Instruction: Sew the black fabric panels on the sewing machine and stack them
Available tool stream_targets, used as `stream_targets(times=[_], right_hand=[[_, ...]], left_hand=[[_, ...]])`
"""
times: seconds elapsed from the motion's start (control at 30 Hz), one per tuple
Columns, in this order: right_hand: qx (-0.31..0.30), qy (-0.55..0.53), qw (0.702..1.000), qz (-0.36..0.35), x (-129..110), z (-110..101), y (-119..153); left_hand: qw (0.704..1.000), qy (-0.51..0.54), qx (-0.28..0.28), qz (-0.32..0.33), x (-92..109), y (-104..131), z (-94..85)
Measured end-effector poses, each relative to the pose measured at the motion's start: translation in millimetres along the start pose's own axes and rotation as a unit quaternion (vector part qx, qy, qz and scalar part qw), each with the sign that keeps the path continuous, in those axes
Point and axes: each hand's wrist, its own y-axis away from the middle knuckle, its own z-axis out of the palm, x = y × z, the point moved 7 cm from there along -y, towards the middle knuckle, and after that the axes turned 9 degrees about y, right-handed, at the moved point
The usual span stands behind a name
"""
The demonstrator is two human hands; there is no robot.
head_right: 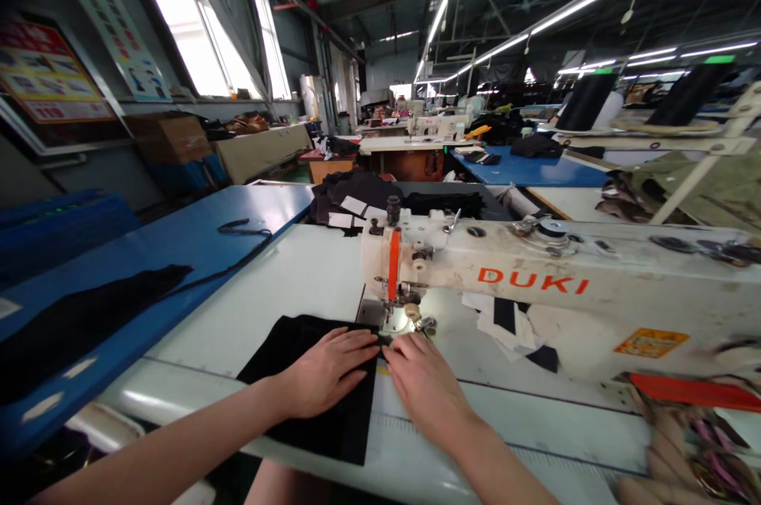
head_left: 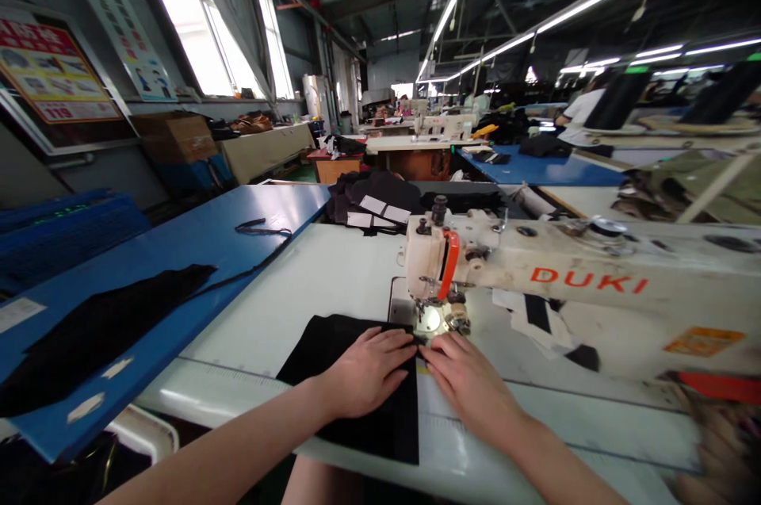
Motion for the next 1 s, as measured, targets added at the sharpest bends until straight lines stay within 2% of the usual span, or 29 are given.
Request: stream_targets(times=[0.43,0.83,1.0], right_hand=[[0.018,0.038,0.999,0.021,24,4,-22],[0.028,0.063,0.997,0.045,29,7,-23],[0.019,0.057,0.998,0.034,26,5,-21]], left_hand=[[1.000,-0.003,-0.014,-0.011,-27,-30,-0.3],[1.000,0.004,-0.012,0.006,-31,-36,-1.7],[1.000,0.005,-0.003,0.007,-31,-35,-1.8]])
